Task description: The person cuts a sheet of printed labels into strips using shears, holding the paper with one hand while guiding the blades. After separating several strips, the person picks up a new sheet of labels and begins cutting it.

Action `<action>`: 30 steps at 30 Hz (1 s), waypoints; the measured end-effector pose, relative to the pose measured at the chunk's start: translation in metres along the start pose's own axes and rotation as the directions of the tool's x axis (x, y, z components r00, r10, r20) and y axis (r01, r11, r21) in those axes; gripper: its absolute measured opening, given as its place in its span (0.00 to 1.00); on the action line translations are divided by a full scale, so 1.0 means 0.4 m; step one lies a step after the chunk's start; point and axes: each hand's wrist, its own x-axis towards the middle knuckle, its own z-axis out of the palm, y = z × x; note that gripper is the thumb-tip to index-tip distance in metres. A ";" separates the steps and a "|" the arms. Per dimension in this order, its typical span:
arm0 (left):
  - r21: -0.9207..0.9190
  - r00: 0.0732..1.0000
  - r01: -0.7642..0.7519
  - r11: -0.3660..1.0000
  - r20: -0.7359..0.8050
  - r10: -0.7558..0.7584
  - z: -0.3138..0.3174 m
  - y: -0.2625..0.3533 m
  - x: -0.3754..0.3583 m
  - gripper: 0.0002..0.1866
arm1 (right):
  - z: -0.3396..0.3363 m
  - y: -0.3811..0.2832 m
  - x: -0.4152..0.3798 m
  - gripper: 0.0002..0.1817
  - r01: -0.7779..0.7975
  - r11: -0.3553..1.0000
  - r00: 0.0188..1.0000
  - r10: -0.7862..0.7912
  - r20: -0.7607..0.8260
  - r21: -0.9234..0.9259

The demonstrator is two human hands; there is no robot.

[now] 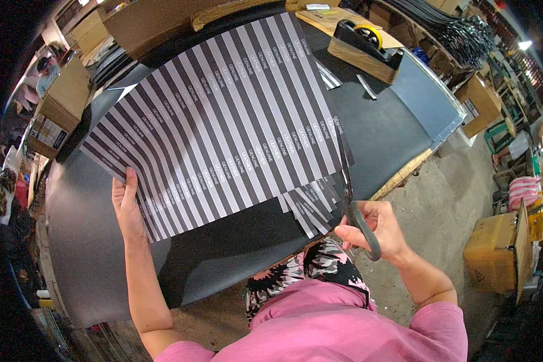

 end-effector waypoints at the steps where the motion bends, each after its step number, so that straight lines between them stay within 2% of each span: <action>1: 0.022 1.000 -0.002 1.000 0.013 0.002 -0.006 -0.002 0.001 0.14 | 0.000 -0.002 0.000 0.12 0.000 1.000 1.000 0.000 0.000 -0.001; 6: 0.048 1.000 -0.001 0.999 0.011 0.001 -0.022 -0.016 0.010 0.14 | 0.002 -0.007 0.002 0.15 0.008 1.000 1.000 -0.007 -0.021 0.022; 8: 0.021 0.993 0.053 0.998 0.102 -0.055 -0.040 -0.019 0.013 0.15 | 0.005 -0.009 0.002 0.16 0.019 0.999 0.999 -0.018 -0.030 0.030; 11: -0.017 0.992 0.059 0.998 0.114 -0.056 -0.031 -0.011 0.005 0.15 | 0.003 0.000 0.005 0.16 0.027 0.999 0.999 -0.026 -0.045 0.021; 19: -0.047 0.993 0.069 0.997 0.098 -0.064 -0.043 -0.020 0.011 0.16 | 0.012 -0.011 0.007 0.17 0.008 0.999 0.996 -0.005 -0.088 0.032; 22: 0.010 0.995 0.044 0.999 0.091 -0.045 -0.050 -0.023 0.013 0.15 | 0.013 -0.012 0.006 0.18 -0.001 1.000 0.995 0.001 -0.098 -0.003; 30: -0.041 0.994 0.055 0.998 0.098 -0.051 -0.046 -0.023 0.014 0.15 | 0.014 -0.010 0.008 0.18 -0.023 1.000 0.990 0.020 -0.137 -0.021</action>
